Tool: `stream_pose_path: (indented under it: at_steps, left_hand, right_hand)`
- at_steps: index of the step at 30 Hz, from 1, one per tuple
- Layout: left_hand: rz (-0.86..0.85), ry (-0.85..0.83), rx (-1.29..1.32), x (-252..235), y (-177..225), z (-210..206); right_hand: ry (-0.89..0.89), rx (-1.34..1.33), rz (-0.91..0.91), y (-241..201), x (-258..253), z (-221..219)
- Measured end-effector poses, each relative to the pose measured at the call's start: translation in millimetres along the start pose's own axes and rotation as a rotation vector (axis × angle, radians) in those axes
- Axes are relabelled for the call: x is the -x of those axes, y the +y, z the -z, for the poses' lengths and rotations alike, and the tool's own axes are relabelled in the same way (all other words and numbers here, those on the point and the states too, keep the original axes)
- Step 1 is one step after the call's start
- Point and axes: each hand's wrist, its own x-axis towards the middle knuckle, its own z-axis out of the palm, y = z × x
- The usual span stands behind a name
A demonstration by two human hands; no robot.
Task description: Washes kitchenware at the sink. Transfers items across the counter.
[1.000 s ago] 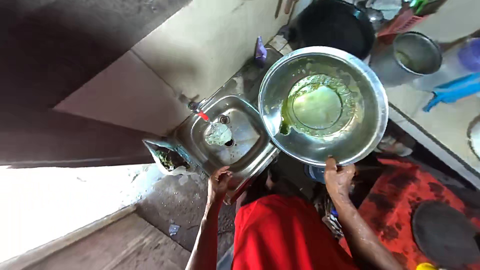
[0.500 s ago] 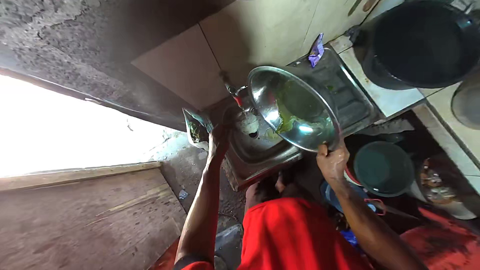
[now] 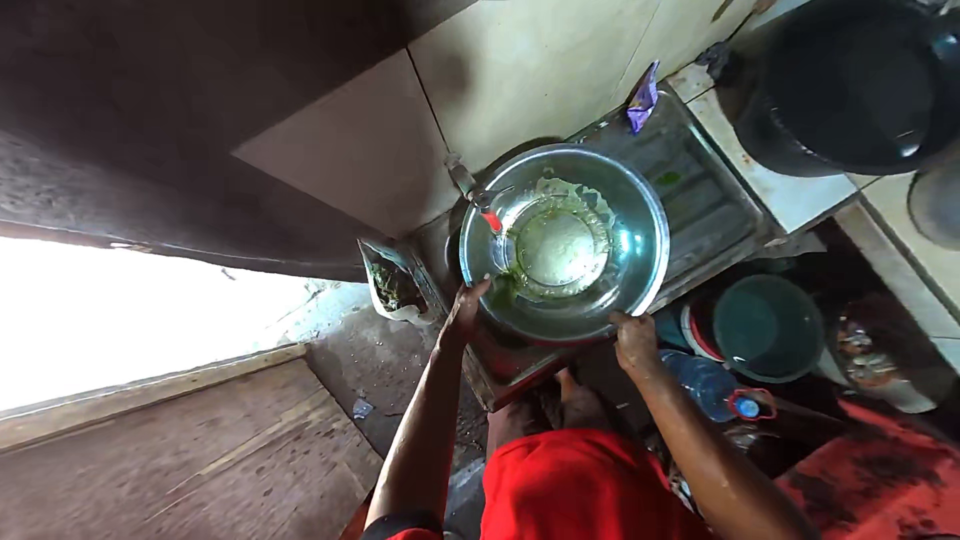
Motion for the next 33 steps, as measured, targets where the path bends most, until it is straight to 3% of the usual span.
stream_pose_path:
  at_steps: [6,13,14,16,19,21,25,29,33]
  left_hand:
    - [-0.115,0.195,-0.110,13,12,-15]
    - [-0.100,0.366,-0.196,72,25,-15]
    - [-0.081,0.378,-0.158,75,21,-11]
    - [-0.042,0.400,-0.069,77,12,-7]
    - [-0.012,0.392,0.018,75,-2,-8]
    - [-0.004,0.363,0.043,72,-10,-14]
    - [0.024,0.344,0.003,66,-15,-23]
    - [0.005,0.387,-0.020,59,-9,-13]
    - [0.018,0.369,-0.058,55,-3,-3]
  right_hand:
    - [-0.049,0.016,-0.360,10,-30,-3]
    - [-0.236,0.278,-0.306,27,-41,-26]
    - [-0.252,0.367,-0.258,26,-37,-24]
    - [-0.196,0.784,-0.025,9,-20,-22]
    - [-0.016,1.284,0.600,3,-13,-33]
    - [-0.052,1.405,0.837,18,-40,-50]
    - [-0.128,1.378,0.862,50,-101,-113]
    - [-0.211,1.210,0.948,68,-117,-174]
    - [-0.602,1.051,0.955,71,-71,-185]
